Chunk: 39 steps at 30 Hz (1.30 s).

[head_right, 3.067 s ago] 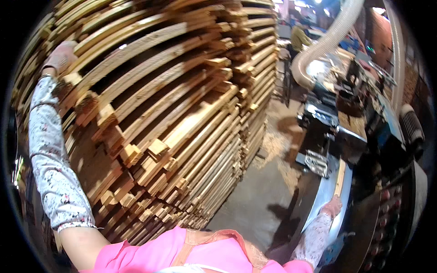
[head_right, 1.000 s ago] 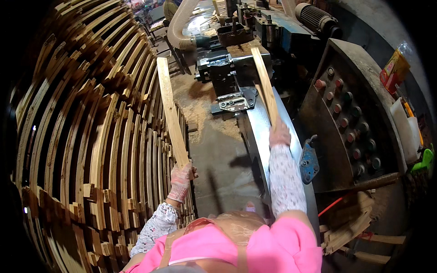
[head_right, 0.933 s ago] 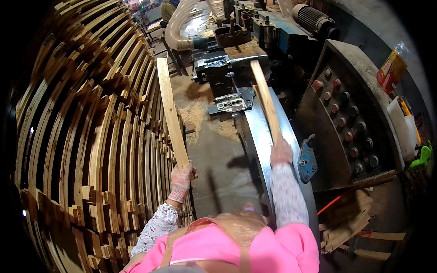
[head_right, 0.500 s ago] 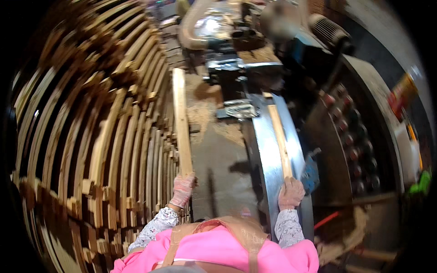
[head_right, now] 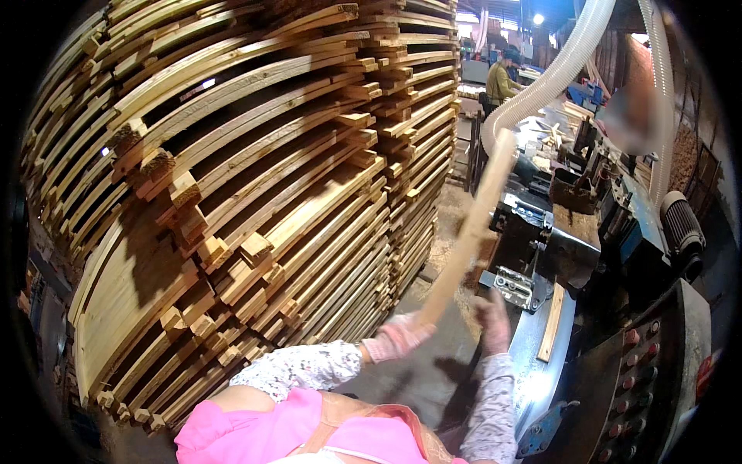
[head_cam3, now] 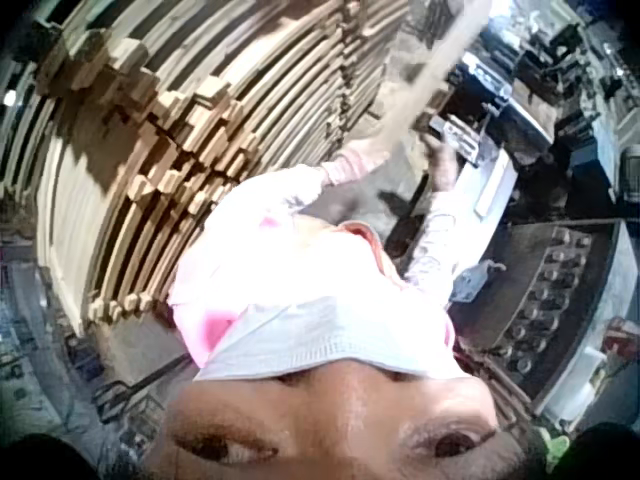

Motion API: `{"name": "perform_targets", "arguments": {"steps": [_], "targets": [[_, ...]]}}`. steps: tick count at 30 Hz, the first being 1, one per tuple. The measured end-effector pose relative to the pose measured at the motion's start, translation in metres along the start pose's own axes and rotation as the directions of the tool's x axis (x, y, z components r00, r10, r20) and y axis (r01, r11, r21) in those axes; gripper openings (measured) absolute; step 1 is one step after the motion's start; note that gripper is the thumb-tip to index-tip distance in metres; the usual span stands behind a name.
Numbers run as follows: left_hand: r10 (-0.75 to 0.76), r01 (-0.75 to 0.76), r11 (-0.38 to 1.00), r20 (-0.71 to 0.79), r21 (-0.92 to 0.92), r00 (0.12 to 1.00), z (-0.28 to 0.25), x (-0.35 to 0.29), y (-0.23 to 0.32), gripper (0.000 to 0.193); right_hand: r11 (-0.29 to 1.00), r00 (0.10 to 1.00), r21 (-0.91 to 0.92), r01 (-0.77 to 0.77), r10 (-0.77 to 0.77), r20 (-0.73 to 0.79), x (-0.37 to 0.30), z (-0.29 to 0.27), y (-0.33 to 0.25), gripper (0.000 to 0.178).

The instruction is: The person repeatedly picks up curved wooden slats from a large stack and feeds them into a woodworking machine. They guide the wood through the machine with both hands and then place the processed pieces onto a separate pile.

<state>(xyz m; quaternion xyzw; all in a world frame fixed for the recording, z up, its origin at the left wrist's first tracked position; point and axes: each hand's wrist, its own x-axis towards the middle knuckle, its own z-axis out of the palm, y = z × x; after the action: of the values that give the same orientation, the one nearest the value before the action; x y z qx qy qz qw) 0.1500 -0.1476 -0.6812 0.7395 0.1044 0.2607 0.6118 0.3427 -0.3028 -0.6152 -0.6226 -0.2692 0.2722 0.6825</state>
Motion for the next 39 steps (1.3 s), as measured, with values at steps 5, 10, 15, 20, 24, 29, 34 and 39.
{"name": "perform_targets", "arguments": {"steps": [5, 10, 15, 20, 24, 29, 34, 39], "targets": [[0.160, -0.460, 0.549, 0.453, 0.697, 0.877, 0.006, 0.098, 0.155, 0.063, 0.978, 0.966, 0.199, 0.061, -0.008, -0.258, -0.024, -0.010, -0.007, 0.038], [0.950, -0.382, -0.044, 0.158, 0.923, 0.271, -0.120, 0.274, 0.306, 0.047, 0.952, 0.854, -0.306, 0.010, -0.168, -0.493, -0.142, -0.103, 0.055, 0.060], [0.916, 0.409, -0.245, 0.072, 0.879, 0.395, -0.238, 0.305, 0.432, 0.064, 0.278, 0.715, -0.785, -0.553, -0.325, -0.619, -0.273, -0.092, 0.098, 0.047], [0.484, 0.699, -0.275, -0.533, 0.660, 0.694, -0.266, 0.297, 0.485, 0.056, 0.057, 0.695, -0.792, -0.607, -0.446, -0.565, -0.224, -0.113, 0.118, 0.036], [0.284, 0.772, -0.319, -0.722, 0.550, 0.631, -0.315, 0.279, 0.503, 0.072, 0.054, 0.749, -0.786, -0.616, -0.270, -0.606, -0.073, -0.158, 0.109, 0.025], [0.064, 0.531, -0.577, -0.614, 0.620, 0.786, -0.343, 0.322, 0.481, 0.039, 0.319, 0.645, -0.605, -0.730, 0.029, -0.763, 0.079, -0.241, 0.096, 0.032], [0.146, 0.594, -0.540, -0.629, 0.596, 0.764, -0.332, 0.316, 0.486, 0.038, 0.501, 0.773, -0.829, 0.249, -0.618, -0.141, 0.232, -0.084, -0.116, 0.066], [0.215, 0.626, -0.452, -0.604, 0.635, 0.768, -0.333, 0.305, 0.488, 0.038, -0.037, 0.261, -0.681, 0.731, -0.907, 0.330, 0.235, 0.162, -0.391, 0.084]]}}
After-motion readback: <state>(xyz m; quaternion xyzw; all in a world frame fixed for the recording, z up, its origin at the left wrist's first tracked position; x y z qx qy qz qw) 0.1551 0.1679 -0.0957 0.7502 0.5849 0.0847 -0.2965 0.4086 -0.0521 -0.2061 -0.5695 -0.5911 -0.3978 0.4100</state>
